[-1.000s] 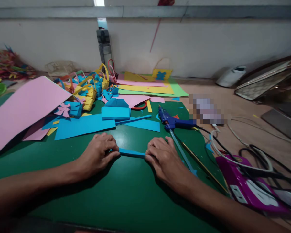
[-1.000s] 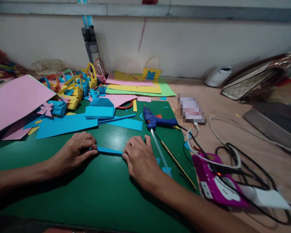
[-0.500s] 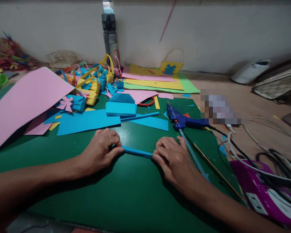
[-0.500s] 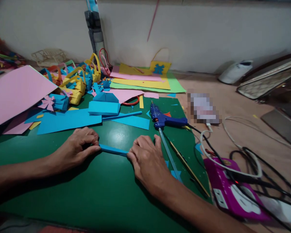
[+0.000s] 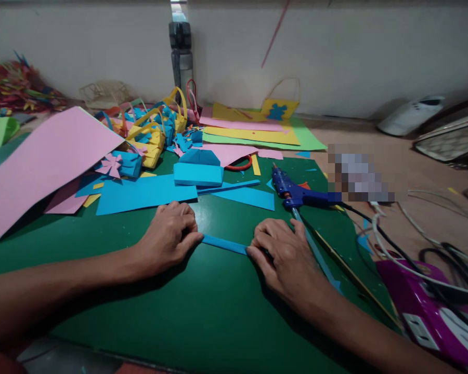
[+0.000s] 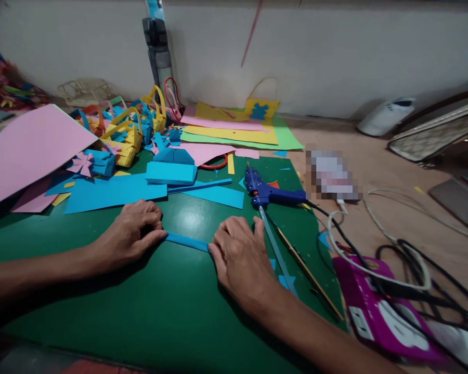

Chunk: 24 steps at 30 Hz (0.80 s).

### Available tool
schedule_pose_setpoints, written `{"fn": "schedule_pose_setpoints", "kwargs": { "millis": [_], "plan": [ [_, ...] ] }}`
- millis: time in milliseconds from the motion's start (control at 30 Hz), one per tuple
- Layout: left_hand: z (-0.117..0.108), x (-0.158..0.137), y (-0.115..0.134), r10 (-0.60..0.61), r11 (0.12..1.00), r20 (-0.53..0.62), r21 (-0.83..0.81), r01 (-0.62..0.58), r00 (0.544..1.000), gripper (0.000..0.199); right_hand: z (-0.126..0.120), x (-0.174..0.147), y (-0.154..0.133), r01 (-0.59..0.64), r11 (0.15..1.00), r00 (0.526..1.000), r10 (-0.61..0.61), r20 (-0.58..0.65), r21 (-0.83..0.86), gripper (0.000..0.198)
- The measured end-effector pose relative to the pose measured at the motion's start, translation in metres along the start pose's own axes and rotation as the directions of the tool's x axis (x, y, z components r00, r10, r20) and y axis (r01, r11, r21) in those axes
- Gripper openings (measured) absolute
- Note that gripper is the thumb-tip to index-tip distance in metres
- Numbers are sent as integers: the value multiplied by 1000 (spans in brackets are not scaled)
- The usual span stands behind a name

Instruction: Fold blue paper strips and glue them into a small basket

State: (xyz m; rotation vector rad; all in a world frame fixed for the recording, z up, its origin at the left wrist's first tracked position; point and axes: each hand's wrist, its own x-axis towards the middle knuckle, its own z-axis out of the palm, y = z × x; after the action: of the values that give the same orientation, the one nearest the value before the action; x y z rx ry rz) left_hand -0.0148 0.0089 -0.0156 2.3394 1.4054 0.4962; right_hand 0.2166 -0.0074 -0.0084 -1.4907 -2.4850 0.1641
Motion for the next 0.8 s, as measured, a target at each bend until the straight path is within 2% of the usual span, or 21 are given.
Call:
{"fn": "schedule_pose_setpoints", "kwargs": {
  "millis": [167, 600, 800],
  "plan": [
    [1, 0, 1, -10, 999, -1, 30, 10, 1000, 20, 1, 1, -1, -2, 1000, 1000, 2, 0, -14, 15],
    [4, 0, 0, 64, 982, 13, 180, -65, 998, 22, 0, 0, 1, 3, 1000, 1000, -2, 8, -21, 16],
    [6, 1, 0, 48, 984, 0, 172, -47, 999, 22, -2, 1, -1, -2, 1000, 1000, 2, 23, -27, 16]
  ]
}}
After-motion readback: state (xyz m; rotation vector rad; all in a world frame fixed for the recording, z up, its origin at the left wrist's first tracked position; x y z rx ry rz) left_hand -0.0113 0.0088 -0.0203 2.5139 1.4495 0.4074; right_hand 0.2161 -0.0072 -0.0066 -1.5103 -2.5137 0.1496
